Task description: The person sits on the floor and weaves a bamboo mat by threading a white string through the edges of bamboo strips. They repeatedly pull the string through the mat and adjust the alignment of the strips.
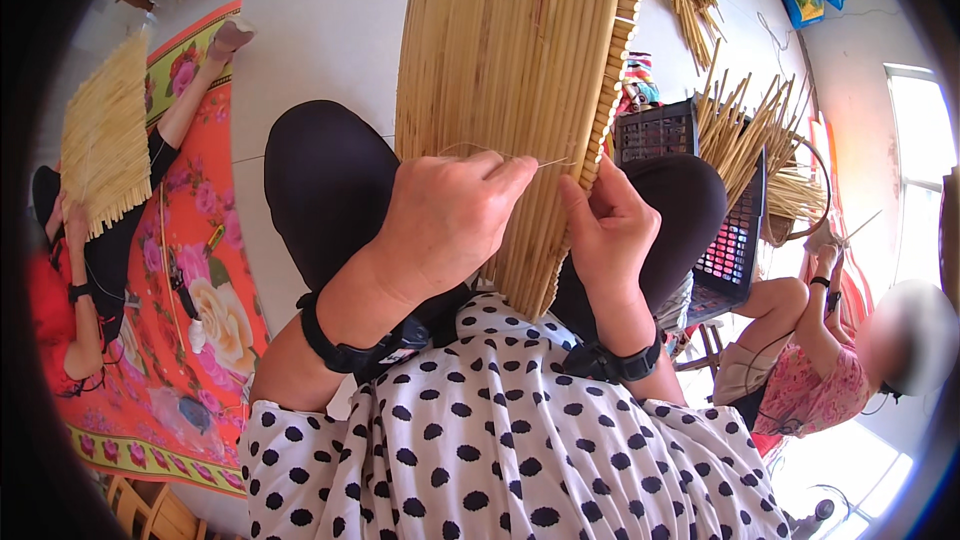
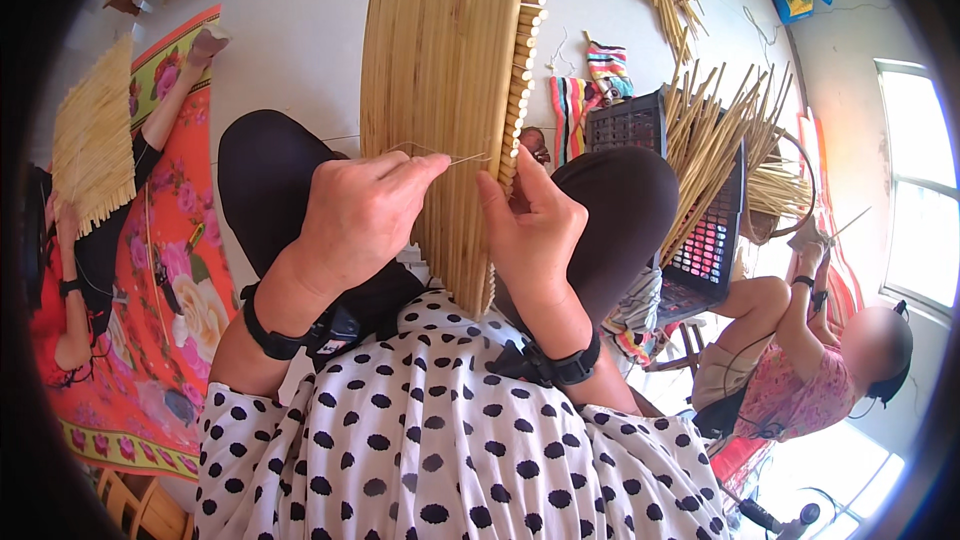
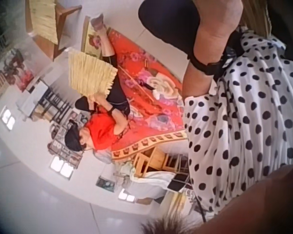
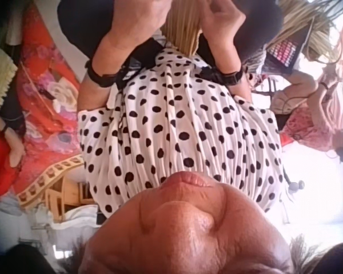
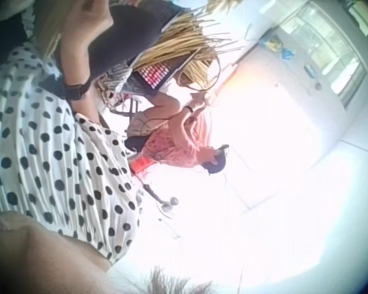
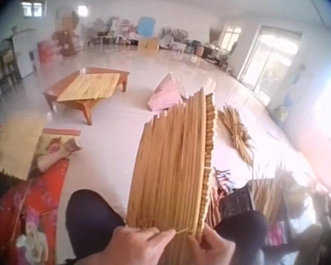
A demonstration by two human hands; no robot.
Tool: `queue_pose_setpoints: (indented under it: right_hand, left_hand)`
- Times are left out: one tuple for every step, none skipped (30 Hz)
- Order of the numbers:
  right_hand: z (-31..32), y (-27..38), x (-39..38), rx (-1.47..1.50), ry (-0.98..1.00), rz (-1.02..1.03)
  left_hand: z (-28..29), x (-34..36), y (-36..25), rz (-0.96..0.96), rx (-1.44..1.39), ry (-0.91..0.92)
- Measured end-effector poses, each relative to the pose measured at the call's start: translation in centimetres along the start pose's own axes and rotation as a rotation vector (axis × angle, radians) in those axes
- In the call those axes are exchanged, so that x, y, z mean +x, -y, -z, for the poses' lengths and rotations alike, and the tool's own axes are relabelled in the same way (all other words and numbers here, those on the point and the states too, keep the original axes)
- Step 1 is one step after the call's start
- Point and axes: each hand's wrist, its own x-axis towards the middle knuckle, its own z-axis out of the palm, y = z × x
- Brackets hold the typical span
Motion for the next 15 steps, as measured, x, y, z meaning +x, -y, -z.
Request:
queue_pose_setpoints:
  right_hand:
    - [0.05, 0.24, 0.0, -0.012, 0.005, 0.003]
    - [0.07, 0.36, -0.03, -0.024, 0.009, 0.006]
    - [0.01, 0.27, -0.11, -0.025, 0.007, 0.012]
    - [-0.02, 0.13, -0.14, -0.027, 0.004, 0.018]
    - [-0.04, 0.02, -0.16, -0.029, 0.001, 0.024]
    - [-0.05, -0.02, -0.15, -0.023, -0.003, 0.029]
    - [-0.13, -0.07, -0.16, -0.017, -0.005, 0.034]
    - [-0.17, -0.09, -0.17, -0.01, -0.007, 0.04]
    - [-0.15, -0.02, -0.15, -0.023, -0.003, 0.037]
    - [-0.07, 0.11, -0.11, -0.035, 0.002, 0.035]
    - [-0.02, 0.2, -0.08, -0.048, 0.007, 0.033]
    - [-0.03, 0.25, -0.09, -0.045, 0.008, 0.034]
    - [-0.03, 0.3, -0.14, -0.043, 0.006, 0.035]
    - [-0.03, 0.35, -0.18, -0.042, 0.004, 0.036]
    - [0.02, 0.44, -0.21, -0.032, 0.006, 0.027]
  left_hand:
    - [0.03, -0.06, -0.01, 0.001, -0.004, -0.003]
    - [0.12, -0.11, -0.06, 0.002, -0.003, -0.003]
    - [0.26, -0.16, -0.14, 0.003, -0.003, -0.003]
    - [0.34, -0.16, -0.2, 0.003, -0.003, -0.004]
    - [0.4, -0.23, -0.2, 0.001, 0.006, 0.0]
    - [0.48, -0.34, -0.15, -0.001, 0.014, 0.004]
    - [0.51, -0.43, -0.1, -0.001, 0.023, 0.008]
    - [0.46, -0.43, -0.11, -0.006, 0.021, 0.0]
    - [0.38, -0.4, -0.13, -0.01, 0.019, -0.008]
    - [0.33, -0.36, -0.16, -0.014, 0.016, -0.017]
    - [0.35, -0.32, -0.21, -0.01, 0.01, -0.016]
    - [0.42, -0.29, -0.28, -0.005, 0.004, -0.016]
    - [0.45, -0.23, -0.35, -0.004, -0.004, -0.016]
    - [0.55, -0.21, -0.42, 0.0, -0.001, -0.009]
    - [0.7, -0.22, -0.48, 0.003, 0.003, -0.002]
